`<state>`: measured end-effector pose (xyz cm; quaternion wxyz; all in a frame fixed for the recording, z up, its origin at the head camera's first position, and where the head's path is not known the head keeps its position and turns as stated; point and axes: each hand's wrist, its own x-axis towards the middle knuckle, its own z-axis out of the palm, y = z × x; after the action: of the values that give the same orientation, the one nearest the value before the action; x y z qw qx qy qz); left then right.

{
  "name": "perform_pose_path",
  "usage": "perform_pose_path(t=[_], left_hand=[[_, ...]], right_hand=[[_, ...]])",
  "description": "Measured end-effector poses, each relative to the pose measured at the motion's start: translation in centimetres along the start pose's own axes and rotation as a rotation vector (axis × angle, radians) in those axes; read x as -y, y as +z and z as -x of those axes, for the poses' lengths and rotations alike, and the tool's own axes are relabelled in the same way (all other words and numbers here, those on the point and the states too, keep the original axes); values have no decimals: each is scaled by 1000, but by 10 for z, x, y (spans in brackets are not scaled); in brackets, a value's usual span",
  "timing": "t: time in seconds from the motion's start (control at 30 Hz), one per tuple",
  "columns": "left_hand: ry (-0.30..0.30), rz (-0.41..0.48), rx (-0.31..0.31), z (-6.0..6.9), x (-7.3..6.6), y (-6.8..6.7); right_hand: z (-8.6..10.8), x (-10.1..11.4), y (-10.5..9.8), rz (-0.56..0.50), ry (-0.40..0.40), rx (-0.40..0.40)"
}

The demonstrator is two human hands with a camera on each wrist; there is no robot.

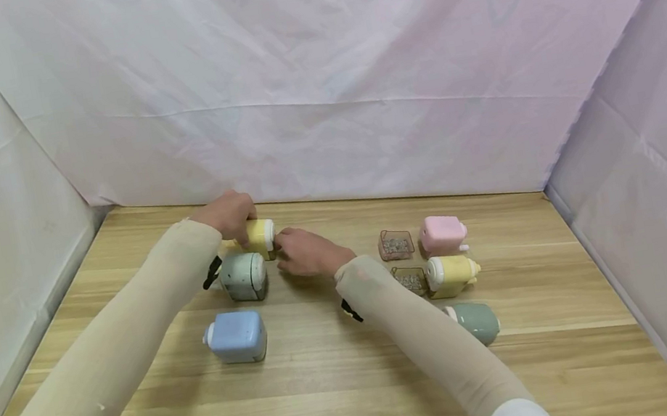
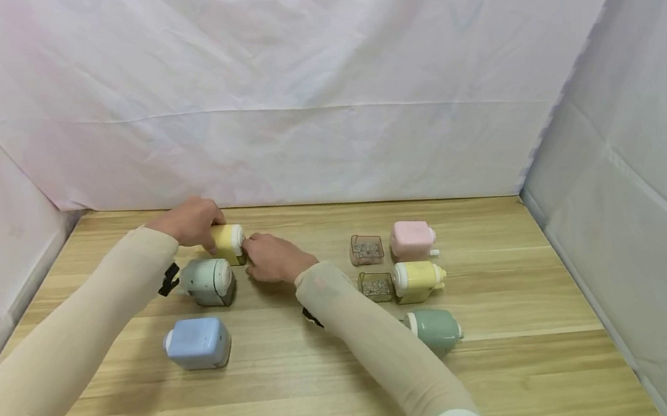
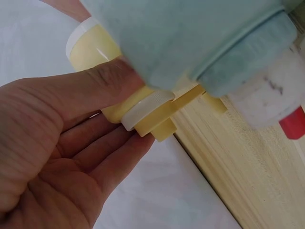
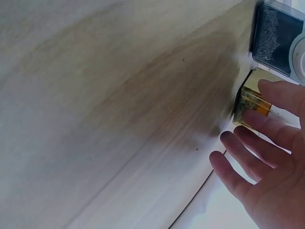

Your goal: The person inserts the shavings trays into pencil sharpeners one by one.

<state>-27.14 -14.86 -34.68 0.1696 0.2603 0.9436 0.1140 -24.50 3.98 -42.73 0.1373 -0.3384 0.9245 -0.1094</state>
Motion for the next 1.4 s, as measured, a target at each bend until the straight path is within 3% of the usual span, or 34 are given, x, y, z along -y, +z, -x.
perform_pose_path(t=[0.4, 0.6, 0.83, 0.97, 1.1, 1.23, 1.4], left_hand=[[19, -40, -19, -4, -5, 3], [-1, -49, -9, -7, -11, 6], [-102, -98, 161, -10, -18, 1], [-96, -106, 177, -6, -24, -5], [-82, -96, 86, 2, -36, -12], [-110, -146, -106, 12, -53, -15], [-137, -204, -322, 26, -73, -5]], right_hand=[[5, -9, 0, 61, -7, -8], [22, -4, -12, 55, 126, 14], [47, -2, -27, -97, 273, -53], [60, -2, -37, -181, 321, -113], [77, -6, -50, -236, 369, -215], [97, -12, -59, -276, 398, -337], [125, -16, -62, -385, 392, -447]])
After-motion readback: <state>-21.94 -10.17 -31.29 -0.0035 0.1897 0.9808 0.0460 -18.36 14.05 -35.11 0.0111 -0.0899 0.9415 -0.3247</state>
